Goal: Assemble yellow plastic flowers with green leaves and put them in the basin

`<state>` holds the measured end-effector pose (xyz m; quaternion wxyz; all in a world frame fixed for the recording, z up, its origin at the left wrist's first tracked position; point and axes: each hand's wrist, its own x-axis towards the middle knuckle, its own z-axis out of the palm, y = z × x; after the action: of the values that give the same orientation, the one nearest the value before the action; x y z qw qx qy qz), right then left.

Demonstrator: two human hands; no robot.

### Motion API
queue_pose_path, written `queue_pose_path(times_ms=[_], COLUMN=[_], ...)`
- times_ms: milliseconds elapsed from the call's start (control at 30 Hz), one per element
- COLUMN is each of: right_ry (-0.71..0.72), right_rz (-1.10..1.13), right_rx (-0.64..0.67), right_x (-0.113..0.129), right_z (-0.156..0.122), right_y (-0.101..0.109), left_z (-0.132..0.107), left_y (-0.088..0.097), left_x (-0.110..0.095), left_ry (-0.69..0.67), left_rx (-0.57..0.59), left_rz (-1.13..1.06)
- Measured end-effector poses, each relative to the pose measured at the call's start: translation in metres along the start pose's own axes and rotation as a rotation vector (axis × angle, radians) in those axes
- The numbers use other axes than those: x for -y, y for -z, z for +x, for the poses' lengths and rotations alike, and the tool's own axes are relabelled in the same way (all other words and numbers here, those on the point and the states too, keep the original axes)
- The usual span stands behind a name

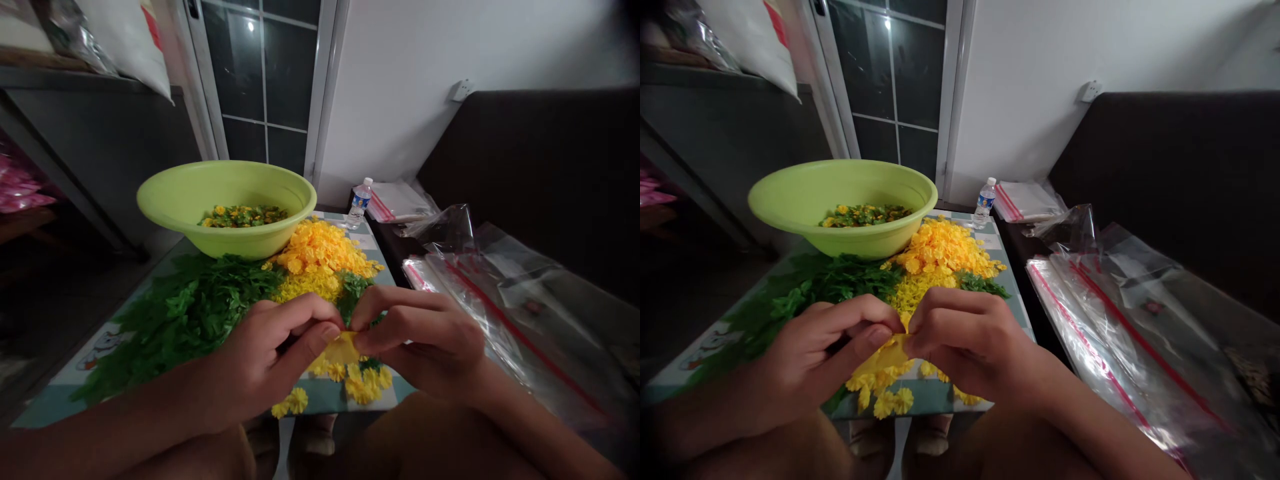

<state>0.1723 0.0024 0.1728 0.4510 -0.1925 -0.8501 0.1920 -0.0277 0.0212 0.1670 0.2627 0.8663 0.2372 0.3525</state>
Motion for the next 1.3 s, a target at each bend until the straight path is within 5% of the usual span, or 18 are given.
queue_pose_path(times_ms=[533,1300], right_ry=[-0.013,0.03], right_rz=[-0.121,-0.396], right_rx=[0.1,0.369], right_x=[0.002,0.012], right_z=[-0.002,0.003], right_y=[-0.002,0.004], left_z=[-0.01,-0.004], left_y=[-0.001,-0.002], left_x=[0.004,0.007], left_ry=[-0.046,0.144], left_rx=[0.003,0.144], left_rz=[0.097,-0.113])
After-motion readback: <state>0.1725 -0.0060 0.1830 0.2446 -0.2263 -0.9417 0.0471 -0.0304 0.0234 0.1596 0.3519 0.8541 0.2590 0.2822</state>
